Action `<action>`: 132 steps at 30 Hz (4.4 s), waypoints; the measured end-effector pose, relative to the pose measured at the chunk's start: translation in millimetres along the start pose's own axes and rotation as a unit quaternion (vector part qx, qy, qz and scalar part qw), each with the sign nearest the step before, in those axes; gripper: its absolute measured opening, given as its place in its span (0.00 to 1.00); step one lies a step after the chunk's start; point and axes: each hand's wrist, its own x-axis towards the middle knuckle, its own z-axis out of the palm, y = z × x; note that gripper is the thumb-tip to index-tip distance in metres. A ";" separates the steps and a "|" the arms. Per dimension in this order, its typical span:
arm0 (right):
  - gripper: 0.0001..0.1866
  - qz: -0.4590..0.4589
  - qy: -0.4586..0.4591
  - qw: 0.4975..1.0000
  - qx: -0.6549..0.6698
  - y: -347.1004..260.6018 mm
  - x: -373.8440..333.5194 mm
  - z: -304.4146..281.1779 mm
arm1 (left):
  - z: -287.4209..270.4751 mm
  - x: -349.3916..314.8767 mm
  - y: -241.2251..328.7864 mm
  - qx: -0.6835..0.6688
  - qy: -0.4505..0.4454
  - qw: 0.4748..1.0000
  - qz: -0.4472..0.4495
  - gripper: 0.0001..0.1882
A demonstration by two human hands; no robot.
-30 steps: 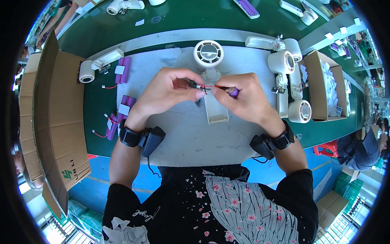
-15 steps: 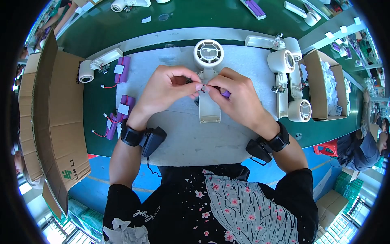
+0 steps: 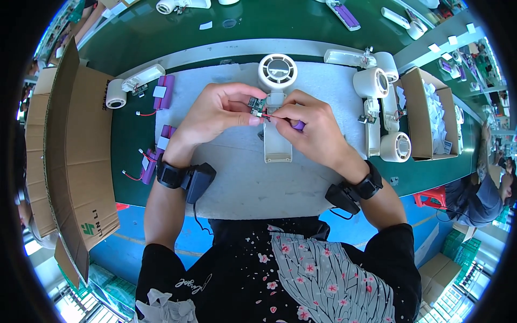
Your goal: The person assembles a handheld fan by connecting a circuit board to a battery pack and fitting them into the plastic housing. After testing the connection, the person sets the unit aside and repeats the process with new components.
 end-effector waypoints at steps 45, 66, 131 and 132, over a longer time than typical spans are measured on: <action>0.19 -0.039 0.128 0.983 -0.126 0.5 4.6 7.9 | 27.2 0.0 -6.8 0.262 0.145 0.935 0.190 0.13; 0.13 0.061 0.074 0.991 -0.094 -16.2 -1.1 -0.4 | 24.2 1.2 -12.3 0.201 0.119 0.962 0.144 0.11; 0.03 0.021 -0.013 0.954 -0.298 -37.4 -46.9 -33.4 | 49.3 2.9 -10.6 0.191 0.165 0.967 0.030 0.16; 0.03 0.035 -0.009 0.956 -0.290 -36.4 -48.1 -33.3 | 49.6 3.7 -11.9 0.187 0.162 0.968 0.035 0.16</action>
